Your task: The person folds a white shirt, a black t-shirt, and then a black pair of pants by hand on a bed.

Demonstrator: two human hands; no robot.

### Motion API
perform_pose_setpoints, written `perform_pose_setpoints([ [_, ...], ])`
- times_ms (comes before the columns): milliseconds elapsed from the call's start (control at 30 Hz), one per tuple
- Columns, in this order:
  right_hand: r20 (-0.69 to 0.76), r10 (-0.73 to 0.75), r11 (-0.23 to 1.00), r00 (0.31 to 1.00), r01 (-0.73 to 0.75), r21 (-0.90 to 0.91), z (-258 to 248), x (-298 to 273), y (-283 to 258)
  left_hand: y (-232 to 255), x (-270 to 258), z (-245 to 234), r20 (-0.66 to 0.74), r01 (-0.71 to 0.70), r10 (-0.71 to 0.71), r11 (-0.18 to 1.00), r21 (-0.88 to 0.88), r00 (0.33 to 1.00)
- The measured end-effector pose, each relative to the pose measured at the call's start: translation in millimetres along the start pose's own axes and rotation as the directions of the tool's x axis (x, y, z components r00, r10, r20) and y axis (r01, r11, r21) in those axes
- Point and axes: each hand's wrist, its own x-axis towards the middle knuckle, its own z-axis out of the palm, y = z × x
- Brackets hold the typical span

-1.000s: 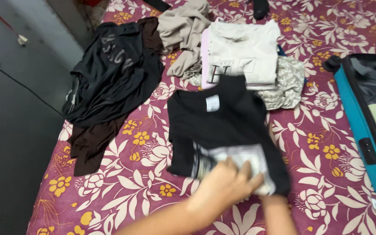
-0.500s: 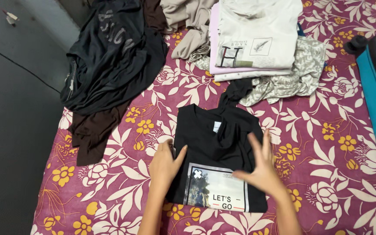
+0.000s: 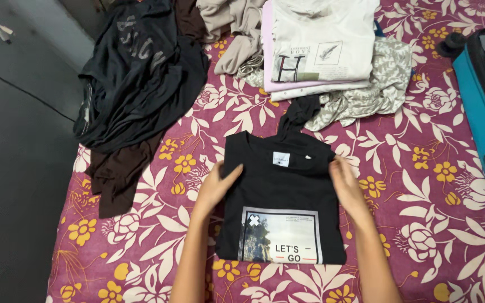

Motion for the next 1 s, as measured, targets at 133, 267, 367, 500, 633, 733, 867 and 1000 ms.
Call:
perform_pose_setpoints([
  [133,-0.012,-0.198,0.966,0.980,0.193,-0.170,18.8,-7.9,-8.2,7.9,21.5,19.1,-0.007,-0.012,0.012,1.000,-0.010,1.000],
  [267,-0.071,-0.069,0.967,0.995,0.049,-0.249,38.8,27.7,3.0,3.6,31.0,32.6,-0.207,-0.213,0.195,0.975,-0.065,0.959],
  [367,-0.049,0.172,0.984,0.984,-0.174,-0.046,38.0,48.7,30.5,-6.9,27.5,33.0,-0.232,-0.326,0.266,0.903,-0.280,0.936],
  [500,-0.205,0.009,0.945,0.979,0.059,0.322,41.5,77.9,49.8,-12.4,43.9,23.0,-0.285,-0.291,0.169,0.830,-0.475,0.944],
  [633,-0.175,0.230,0.873,0.957,-0.124,0.471,35.7,86.7,60.8,-10.1,49.2,13.7,-0.347,-0.253,0.156,0.934,-0.254,0.925],
  [733,-0.157,0.073,0.963,0.985,-0.028,0.270,38.5,89.2,48.1,7.8,54.4,4.8,-0.379,-0.127,0.116,0.992,-0.005,0.918],
  [867,-0.169,-0.100,0.993,0.980,0.088,-0.075,49.9,95.8,10.1,22.0,62.4,8.6,-0.472,-0.024,0.075,0.993,0.113,0.878],
  [1000,-0.284,0.014,0.987,0.959,-0.059,-0.151,53.4,102.5,-20.7,18.6,70.3,17.0,-0.571,-0.210,0.230,0.972,0.101,0.788],
])
